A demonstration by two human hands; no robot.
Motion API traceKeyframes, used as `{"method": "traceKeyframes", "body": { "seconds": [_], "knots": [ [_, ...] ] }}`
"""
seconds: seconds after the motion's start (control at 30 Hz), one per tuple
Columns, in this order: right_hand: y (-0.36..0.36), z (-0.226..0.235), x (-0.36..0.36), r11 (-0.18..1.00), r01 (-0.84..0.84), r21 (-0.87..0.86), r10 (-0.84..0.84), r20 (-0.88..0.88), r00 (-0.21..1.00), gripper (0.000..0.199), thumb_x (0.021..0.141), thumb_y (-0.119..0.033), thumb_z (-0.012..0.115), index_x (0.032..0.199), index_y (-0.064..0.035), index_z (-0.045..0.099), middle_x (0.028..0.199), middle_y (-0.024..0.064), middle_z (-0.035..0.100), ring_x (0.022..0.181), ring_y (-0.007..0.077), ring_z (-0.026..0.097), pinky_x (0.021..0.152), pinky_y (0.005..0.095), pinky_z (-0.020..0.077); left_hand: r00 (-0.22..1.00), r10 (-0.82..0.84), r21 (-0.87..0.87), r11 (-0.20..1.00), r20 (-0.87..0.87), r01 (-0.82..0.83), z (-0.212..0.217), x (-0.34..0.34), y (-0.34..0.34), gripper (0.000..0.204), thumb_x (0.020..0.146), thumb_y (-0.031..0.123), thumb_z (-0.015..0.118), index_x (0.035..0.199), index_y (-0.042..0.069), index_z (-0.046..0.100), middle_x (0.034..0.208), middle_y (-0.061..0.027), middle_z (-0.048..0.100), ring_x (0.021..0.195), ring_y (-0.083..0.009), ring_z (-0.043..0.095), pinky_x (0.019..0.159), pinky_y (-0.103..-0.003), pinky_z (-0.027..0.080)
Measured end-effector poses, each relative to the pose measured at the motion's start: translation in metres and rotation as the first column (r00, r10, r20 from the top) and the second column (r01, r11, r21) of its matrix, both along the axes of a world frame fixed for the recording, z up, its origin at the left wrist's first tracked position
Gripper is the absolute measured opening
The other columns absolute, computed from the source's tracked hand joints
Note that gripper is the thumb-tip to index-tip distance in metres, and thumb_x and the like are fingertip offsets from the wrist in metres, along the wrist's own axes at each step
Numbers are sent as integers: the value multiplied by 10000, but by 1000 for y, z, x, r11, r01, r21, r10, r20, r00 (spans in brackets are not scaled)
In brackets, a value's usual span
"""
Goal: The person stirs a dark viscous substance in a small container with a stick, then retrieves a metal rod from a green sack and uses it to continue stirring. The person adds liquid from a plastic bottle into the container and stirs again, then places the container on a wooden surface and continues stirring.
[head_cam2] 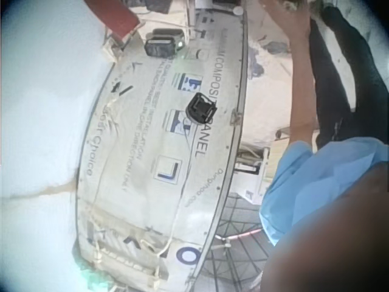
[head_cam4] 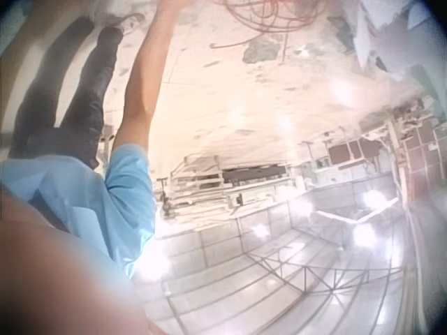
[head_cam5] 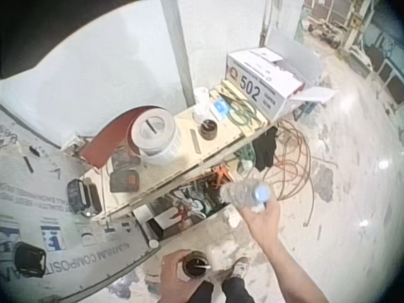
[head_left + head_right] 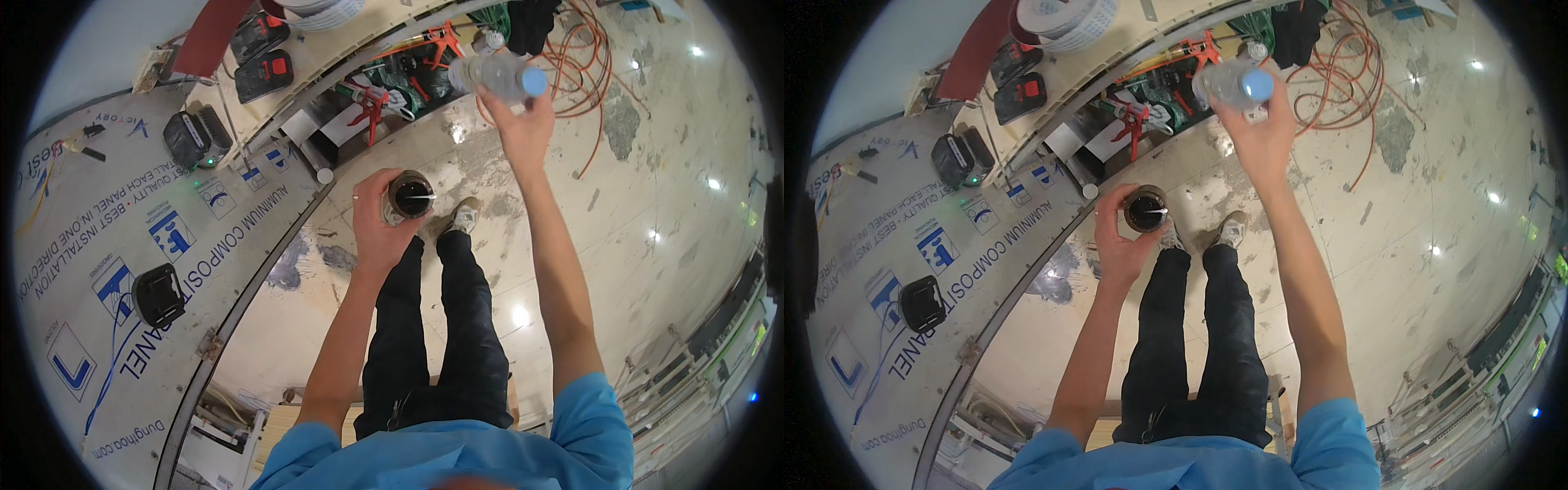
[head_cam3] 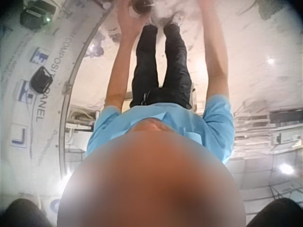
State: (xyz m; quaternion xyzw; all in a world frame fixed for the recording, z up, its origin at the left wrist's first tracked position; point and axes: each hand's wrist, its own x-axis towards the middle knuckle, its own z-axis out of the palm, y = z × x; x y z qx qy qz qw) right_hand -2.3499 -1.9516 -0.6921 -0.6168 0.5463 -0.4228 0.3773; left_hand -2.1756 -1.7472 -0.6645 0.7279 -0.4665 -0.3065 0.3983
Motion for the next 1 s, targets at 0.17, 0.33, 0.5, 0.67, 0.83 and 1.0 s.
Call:
{"method": "traceKeyframes", "body": {
  "seconds": [0.17, 0.33, 0.5, 0.67, 0.83, 1.0],
  "knots": [
    [-76, 52, 75, 995, -104, 12, 105, -78, 991, 605, 850, -271, 878, 1334, 3, 639, 1151, 201, 758, 1062, 271, 735, 952, 398, 560, 997, 59, -106, 993, 52, -53, 25, 20, -23, 732, 710, 62, 963, 1364, 94, 635, 1299, -87, 628, 1184, -256, 622, 1049, -385, 493],
    [-101, 51, 143, 975, -217, -52, 213, -76, 974, 600, 835, -215, 835, 1354, -4, 620, 1175, 227, 754, 1091, 343, 740, 957, 423, 558, 995, 104, -167, 981, 12, -100, 46, 42, -42, 740, 714, 73, 959, 1379, 86, 635, 1323, -79, 623, 1184, -239, 628, 1037, -372, 496],
    [-123, 26, 164, 982, -184, 34, 187, -146, 971, 634, 843, -202, 821, 1392, 4, 581, 1192, 250, 747, 1129, 397, 726, 993, 451, 550, 994, 104, -201, 975, 37, -95, 61, 59, -47, 737, 718, 76, 949, 1386, 103, 640, 1318, -82, 626, 1188, -235, 615, 1039, -371, 476],
    [-96, 77, 129, 968, -251, 11, 226, -471, 853, 477, 935, -373, 830, 1189, 11, 703, 1005, 159, 771, 897, 213, 722, 856, 376, 571, 994, 103, -216, 972, 42, -92, 75, 65, -49, 744, 706, 81, 958, 1378, 103, 640, 1299, -80, 643, 1170, -248, 607, 1030, -373, 477],
    [26, 184, 66, 903, -301, 308, 334, -60, 941, 291, 1043, -286, 745, 1094, 0, 738, 838, 30, 674, 765, 74, 580, 686, 263, 470, 995, 92, -219, 972, 29, -84, 113, 58, -56, 734, 703, 103, 968, 1360, 116, 641, 1282, -70, 665, 1157, -260, 607, 1013, -385, 490],
    [70, 256, 49, 940, -313, 137, 334, -164, 928, 210, 971, -208, 809, 1008, -24, 713, 809, 51, 656, 678, 169, 615, 613, 329, 484, 999, 20, -203, 979, 25, -14, 167, 38, -61, 671, 715, 83, 921, 1326, 133, 647, 1297, -74, 688, 1219, -320, 614, 1064, -449, 481]
  ]
}}
